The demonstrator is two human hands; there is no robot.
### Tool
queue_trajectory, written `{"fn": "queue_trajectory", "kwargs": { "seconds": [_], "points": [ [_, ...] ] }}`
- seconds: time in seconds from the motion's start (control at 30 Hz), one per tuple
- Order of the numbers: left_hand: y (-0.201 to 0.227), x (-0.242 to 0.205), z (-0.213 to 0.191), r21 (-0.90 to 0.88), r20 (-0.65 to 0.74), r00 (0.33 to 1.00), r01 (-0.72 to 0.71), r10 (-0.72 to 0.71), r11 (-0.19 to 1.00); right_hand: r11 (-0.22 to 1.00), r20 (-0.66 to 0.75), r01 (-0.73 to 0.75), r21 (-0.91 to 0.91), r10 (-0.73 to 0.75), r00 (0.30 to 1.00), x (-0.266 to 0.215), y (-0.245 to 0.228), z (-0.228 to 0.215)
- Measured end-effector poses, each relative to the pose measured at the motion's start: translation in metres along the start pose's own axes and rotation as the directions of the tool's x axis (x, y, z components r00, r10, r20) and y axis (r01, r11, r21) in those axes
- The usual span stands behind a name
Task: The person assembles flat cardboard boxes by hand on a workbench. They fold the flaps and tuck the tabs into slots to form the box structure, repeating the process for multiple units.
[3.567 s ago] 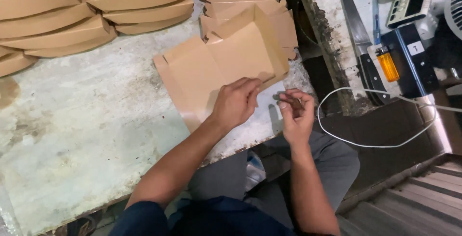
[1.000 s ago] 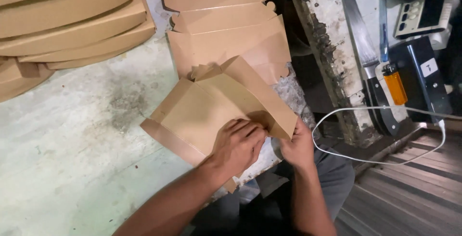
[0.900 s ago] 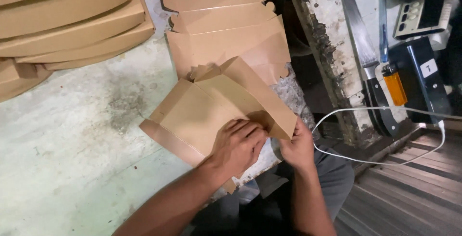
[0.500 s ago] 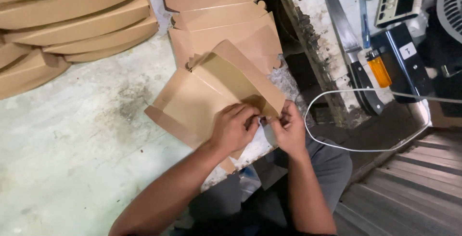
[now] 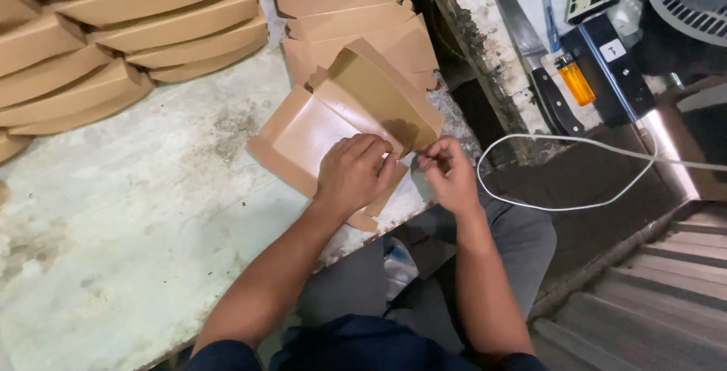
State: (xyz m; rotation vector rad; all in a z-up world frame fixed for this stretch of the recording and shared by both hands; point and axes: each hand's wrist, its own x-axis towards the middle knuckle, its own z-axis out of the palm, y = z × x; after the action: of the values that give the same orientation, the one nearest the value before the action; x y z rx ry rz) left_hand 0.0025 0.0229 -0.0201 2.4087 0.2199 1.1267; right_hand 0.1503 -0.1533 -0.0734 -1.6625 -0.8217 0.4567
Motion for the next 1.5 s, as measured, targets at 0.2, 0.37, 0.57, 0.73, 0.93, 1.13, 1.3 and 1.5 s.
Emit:
{"fn": "queue_trajectory", "kwargs": {
  "seconds": [0.2,0.37,0.57,0.73,0.93,1.13,1.3,1.5],
  "points": [
    [-0.031,0.024,-0.043,0.301,-0.199,0.967,0.212,-0.156,0.930,0.964,-0.138,0.166,0.205,-0.139,0.981,0.006,-0.007,0.006],
    [-0.055,0.022,-0.062,0.205,-0.054,0.870,0.490,-0.491,0.847,0.957,-0.239,0.279,0.078,-0.254,0.937,0.003,-0.016,0.014],
    [-0.086,0.010,-0.053,0.150,0.255,0.746,0.598,-0.615,0.787,0.742,-0.188,0.624,-0.246,-0.668,0.720,-0.020,-0.073,0.027],
    [-0.051,0.024,-0.063,-0.029,0.600,0.600,0.676,-0.529,0.736,0.931,-0.018,0.357,-0.080,-0.359,0.933,-0.026,-0.091,0.048],
    [-0.035,0.023,-0.049,-0.522,0.747,0.649,0.707,-0.144,0.476,1.000,0.124,-0.005,-0.031,0.009,0.992,-0.025,-0.080,0.036],
    [-0.011,0.025,-0.055,-0.752,0.659,0.729,0.627,0.186,0.203,0.937,0.077,0.336,0.096,-0.344,0.936,-0.039,-0.084,0.024],
    [0.002,0.035,-0.068,-0.867,0.497,0.829,0.489,0.256,0.100,0.809,-0.087,0.480,0.338,-0.481,0.872,-0.064,-0.063,0.041],
    [0.012,0.028,-0.057,-0.863,0.375,0.923,0.313,0.086,0.396,0.910,-0.217,0.406,0.082,-0.382,0.899,-0.052,-0.090,0.046]
  ]
}}
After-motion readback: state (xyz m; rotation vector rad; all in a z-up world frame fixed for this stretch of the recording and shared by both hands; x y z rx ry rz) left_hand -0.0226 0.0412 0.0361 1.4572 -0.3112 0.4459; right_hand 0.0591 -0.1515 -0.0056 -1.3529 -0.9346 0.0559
